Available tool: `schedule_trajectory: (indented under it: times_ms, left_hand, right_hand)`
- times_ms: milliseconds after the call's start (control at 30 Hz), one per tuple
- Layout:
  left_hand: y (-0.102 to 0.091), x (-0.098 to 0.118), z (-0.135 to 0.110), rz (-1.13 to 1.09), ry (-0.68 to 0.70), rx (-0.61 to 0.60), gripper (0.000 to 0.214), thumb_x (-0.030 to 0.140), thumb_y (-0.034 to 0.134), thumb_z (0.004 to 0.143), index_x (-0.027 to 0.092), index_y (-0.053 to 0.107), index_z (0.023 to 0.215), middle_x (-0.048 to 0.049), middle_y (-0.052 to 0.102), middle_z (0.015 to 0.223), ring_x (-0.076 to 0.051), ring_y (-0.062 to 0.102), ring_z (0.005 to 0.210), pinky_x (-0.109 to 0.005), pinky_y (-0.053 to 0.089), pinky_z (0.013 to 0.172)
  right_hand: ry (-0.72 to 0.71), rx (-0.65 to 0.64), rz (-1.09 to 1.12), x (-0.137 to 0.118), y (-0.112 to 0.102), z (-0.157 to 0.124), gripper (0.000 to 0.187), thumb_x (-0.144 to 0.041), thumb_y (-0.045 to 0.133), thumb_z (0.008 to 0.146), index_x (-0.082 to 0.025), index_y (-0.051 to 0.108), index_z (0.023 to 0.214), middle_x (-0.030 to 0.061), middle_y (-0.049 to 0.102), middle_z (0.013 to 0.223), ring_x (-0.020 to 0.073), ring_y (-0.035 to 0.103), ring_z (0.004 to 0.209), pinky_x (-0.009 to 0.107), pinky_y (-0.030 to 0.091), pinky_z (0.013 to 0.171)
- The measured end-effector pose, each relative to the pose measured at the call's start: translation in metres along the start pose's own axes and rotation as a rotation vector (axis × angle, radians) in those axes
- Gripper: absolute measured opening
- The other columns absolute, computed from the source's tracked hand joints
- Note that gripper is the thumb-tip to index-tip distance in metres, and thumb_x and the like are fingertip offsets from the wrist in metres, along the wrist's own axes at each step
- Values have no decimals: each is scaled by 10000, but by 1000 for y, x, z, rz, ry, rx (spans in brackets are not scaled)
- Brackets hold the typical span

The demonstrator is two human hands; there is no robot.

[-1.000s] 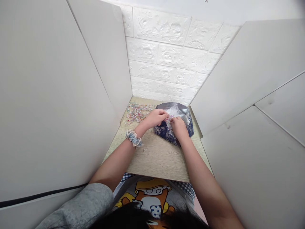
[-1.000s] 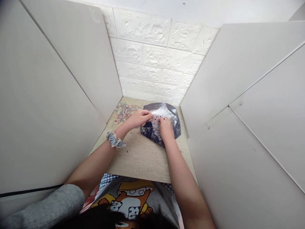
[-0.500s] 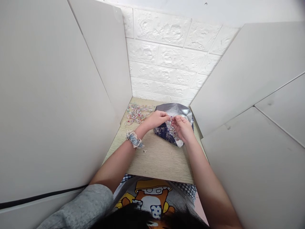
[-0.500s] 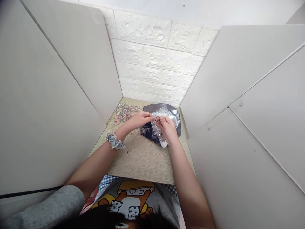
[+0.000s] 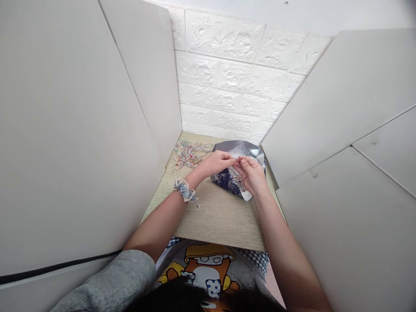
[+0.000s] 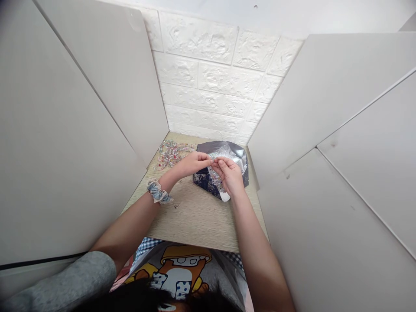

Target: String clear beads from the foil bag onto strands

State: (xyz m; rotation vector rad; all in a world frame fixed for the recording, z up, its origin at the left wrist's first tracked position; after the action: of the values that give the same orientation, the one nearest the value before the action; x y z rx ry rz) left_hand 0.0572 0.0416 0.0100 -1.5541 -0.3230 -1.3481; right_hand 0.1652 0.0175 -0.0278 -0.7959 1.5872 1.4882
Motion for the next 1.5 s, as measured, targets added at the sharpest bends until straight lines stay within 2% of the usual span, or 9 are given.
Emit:
schedule_trajectory:
  times_ms: [333,533,833,1500]
  left_hand:
    - [0,2,0,-5,-13,-4,312,402,407,706,133,531,607,30,351,521,-63,277,481,-206,210,455]
    - [0,1,0,-2,-7,-1,309,395,401,703,130,537,617,32,352,515,-63,272,476,-206,204,454]
    - [0,3,-1,11,-13,-5,293,383,407,694,132,506,579,31,355,514,-65,291,489,-203,203,452]
    - [1,4,-3,-3,-18,-20,282,382,413,691,142,456,549,32,337,513,-63,284,485,-204,196,449]
  right_hand:
    - [-20,8,-19,-1,-3,1,153,-217,688,579,-189,595,697,-39,614,664,60,590,634,232,508,753]
    - [21,-42,-55,4,-3,2,203,-229,691,574,-185,608,754,-21,630,690,87,604,712,259,486,807]
    - [6,-34,-62,4,-2,2,163,-232,693,569,-194,604,699,-24,623,706,100,601,746,289,471,841]
    - [7,-38,-51,3,0,0,165,-216,699,558,-198,605,693,-34,615,709,84,594,740,253,478,815]
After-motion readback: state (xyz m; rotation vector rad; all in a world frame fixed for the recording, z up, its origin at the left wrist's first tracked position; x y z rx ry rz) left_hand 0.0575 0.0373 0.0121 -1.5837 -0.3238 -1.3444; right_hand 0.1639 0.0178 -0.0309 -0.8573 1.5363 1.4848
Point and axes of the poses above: each hand's wrist, its own z-axis towards the middle knuckle, its own y-axis out of the palm, x = y × z, the point moved 7 cm from there along z, towards the middle knuckle
